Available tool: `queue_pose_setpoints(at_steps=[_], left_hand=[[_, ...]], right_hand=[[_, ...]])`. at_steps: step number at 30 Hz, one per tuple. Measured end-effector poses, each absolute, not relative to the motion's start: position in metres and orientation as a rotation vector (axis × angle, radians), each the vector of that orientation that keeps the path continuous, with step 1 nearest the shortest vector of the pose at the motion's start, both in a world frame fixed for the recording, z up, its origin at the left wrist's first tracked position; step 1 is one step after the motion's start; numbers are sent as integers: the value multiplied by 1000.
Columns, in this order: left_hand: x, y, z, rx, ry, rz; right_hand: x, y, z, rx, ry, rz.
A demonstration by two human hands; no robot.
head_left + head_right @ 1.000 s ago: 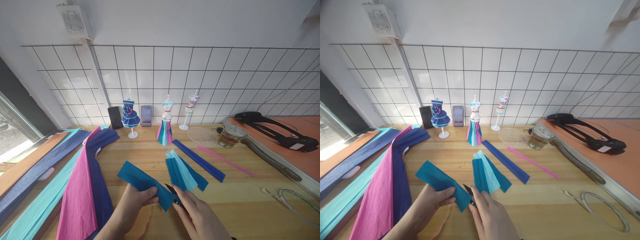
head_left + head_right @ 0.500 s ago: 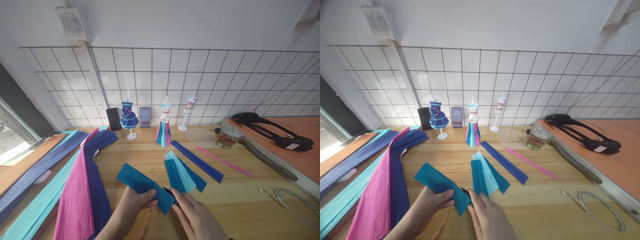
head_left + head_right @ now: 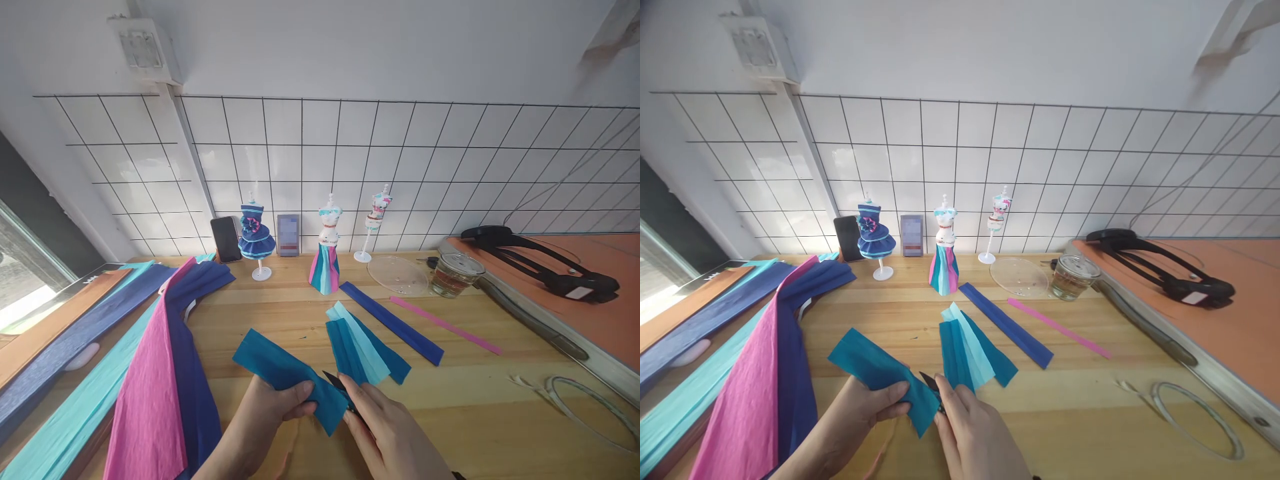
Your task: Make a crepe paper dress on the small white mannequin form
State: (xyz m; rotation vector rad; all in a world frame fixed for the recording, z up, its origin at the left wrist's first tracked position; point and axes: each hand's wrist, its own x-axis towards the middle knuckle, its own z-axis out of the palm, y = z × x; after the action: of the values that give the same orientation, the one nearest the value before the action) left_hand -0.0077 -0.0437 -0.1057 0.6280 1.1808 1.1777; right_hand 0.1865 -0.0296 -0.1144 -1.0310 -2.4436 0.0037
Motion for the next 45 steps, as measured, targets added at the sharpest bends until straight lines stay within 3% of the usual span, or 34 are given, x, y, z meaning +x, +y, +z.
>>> queue_pose_setpoints(at_steps=[20,45], left_hand=[[-8,-41,-104,547,1244,1203],[0,-44,-106,647,1224,1124]], right_hand=[[185,-31,-108,-1069,-2450,278],[183,-33,-104,-1151,-2522,372]])
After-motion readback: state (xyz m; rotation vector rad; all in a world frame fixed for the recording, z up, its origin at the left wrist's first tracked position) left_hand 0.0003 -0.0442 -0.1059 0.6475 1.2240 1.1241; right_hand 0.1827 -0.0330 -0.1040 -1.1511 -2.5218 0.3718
